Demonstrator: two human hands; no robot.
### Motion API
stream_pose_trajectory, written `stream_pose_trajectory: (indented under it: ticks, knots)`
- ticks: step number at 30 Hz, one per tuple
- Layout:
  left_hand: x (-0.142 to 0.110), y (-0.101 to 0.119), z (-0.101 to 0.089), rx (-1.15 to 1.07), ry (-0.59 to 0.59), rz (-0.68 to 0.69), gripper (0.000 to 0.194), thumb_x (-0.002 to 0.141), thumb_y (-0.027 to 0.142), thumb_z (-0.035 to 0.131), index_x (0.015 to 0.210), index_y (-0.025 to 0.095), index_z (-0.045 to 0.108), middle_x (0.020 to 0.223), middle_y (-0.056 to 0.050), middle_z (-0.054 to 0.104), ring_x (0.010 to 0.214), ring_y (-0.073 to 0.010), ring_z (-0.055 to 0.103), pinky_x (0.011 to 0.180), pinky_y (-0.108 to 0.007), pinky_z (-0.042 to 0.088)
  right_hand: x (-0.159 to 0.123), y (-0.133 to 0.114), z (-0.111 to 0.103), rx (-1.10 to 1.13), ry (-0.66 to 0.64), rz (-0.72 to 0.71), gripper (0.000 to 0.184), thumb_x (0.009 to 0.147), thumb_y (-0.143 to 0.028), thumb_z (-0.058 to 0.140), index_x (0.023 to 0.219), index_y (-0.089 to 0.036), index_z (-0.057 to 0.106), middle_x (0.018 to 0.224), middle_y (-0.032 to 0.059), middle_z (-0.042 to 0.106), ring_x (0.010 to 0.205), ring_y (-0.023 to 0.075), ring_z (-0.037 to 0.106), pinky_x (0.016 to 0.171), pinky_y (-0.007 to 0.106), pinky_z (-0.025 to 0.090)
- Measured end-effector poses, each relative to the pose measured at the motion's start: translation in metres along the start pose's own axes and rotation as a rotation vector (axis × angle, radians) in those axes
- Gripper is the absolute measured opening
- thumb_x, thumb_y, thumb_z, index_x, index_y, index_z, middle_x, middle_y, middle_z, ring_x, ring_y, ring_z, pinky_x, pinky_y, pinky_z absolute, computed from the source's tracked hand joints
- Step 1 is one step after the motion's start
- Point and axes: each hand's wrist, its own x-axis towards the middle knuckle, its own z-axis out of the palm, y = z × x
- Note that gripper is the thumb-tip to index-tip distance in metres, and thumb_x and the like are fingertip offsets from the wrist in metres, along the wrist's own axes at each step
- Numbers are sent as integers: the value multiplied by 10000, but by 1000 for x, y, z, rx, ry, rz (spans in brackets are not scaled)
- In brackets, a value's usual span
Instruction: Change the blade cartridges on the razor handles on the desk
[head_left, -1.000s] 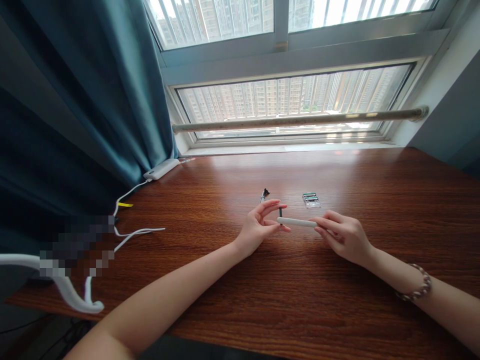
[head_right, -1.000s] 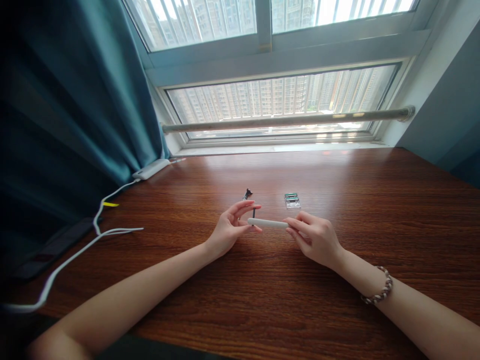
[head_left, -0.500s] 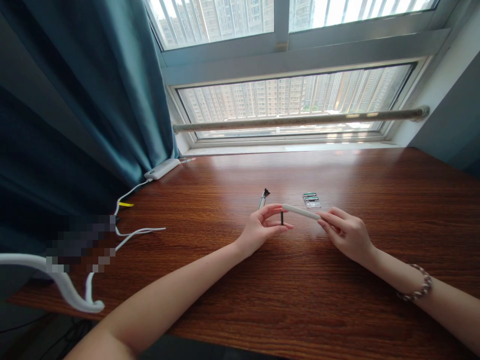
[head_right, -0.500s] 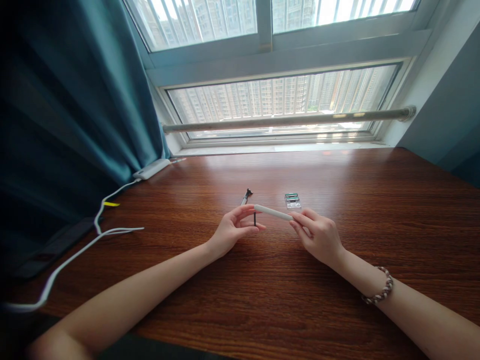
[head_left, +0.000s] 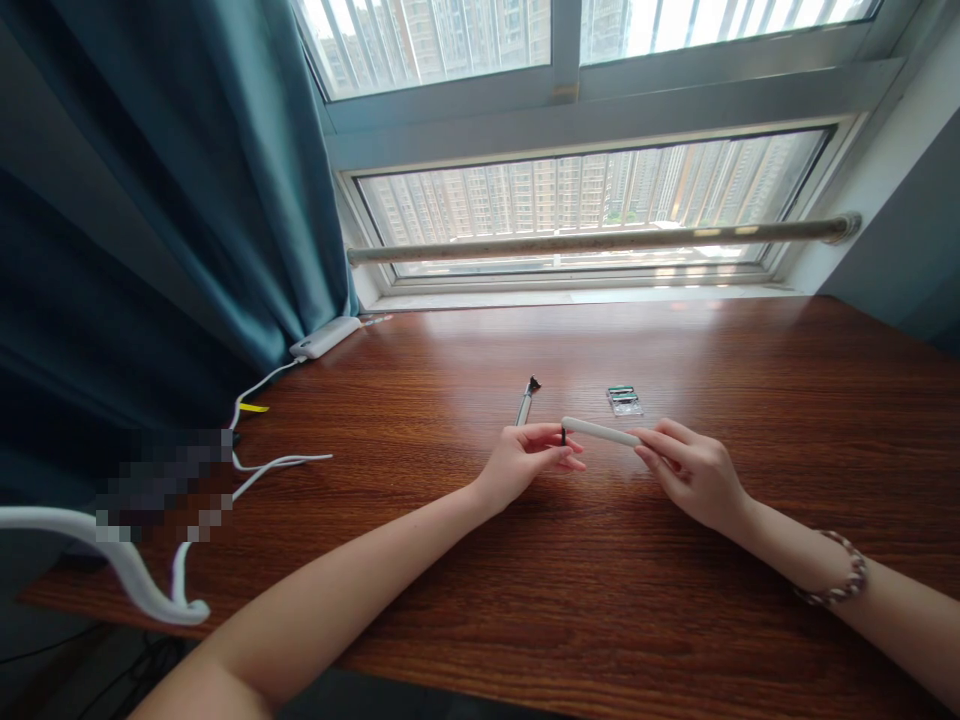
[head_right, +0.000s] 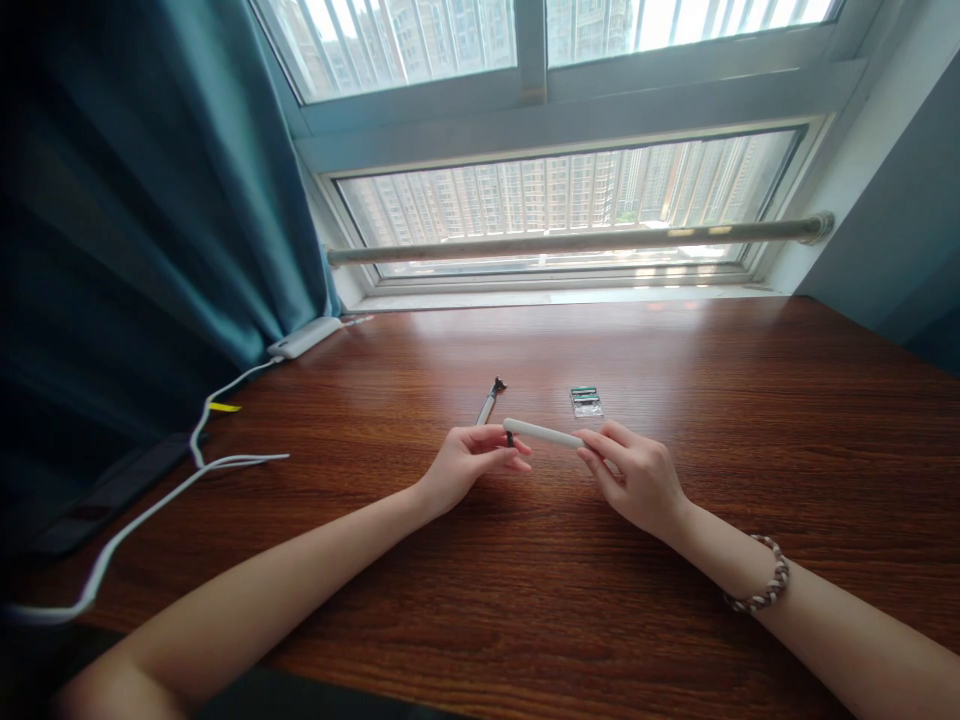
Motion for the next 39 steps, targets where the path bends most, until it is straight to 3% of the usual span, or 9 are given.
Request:
stream_pose_trajectory:
  ticks: [5, 12, 20, 32, 39]
  knots:
    - [1, -3, -1, 2, 31, 11, 283, 644, 258, 677, 875, 98, 638, 839, -98, 665, 728, -218, 645, 762, -383, 498, 0, -1, 0, 15, -23, -15, 238, 858, -265, 433, 1002, -185, 605, 707, 32, 538, 536, 107, 477, 503, 205, 368]
    - [3, -5, -3, 34, 97, 70, 303, 653, 254, 670, 920, 114, 647, 943, -100, 662, 913, -228, 604, 875, -362, 446, 0, -1, 0, 50, -75, -40, 228, 856, -253, 434, 989, -174, 602, 684, 29, 520, 526, 108, 462, 501, 212, 359]
    - [3, -3, -5, -30, 49, 149, 342, 635, 157, 678, 972, 134, 624, 1100, -101, 597, 1062, -231, 522, 932, -337, 400, 0, -1, 1, 79, -102, 20, 223, 866, -261, 419, 943, -174, 609, 658, 21, 506, 546, 117, 468, 523, 222, 354]
    - [5, -7, -4, -113, 8, 198, 522, 623, 90, 682, 1105, 175, 502, 1103, -101, 570, 1048, -231, 529, 933, -400, 384, 0, -1, -2, 105, -119, -41, 220, 854, -256, 440, 962, -166, 609, 657, 11, 488, 494, 90, 435, 494, 209, 339]
    - [5, -8, -5, -74, 9, 126, 602, 567, 62, 715, 1112, 174, 486, 1130, -107, 566, 1050, -220, 524, 941, -366, 366, -1, 3, 2, 0, -15, 22, 190, 842, -250, 477, 964, -184, 608, 715, 18, 521, 518, 93, 435, 512, 213, 338]
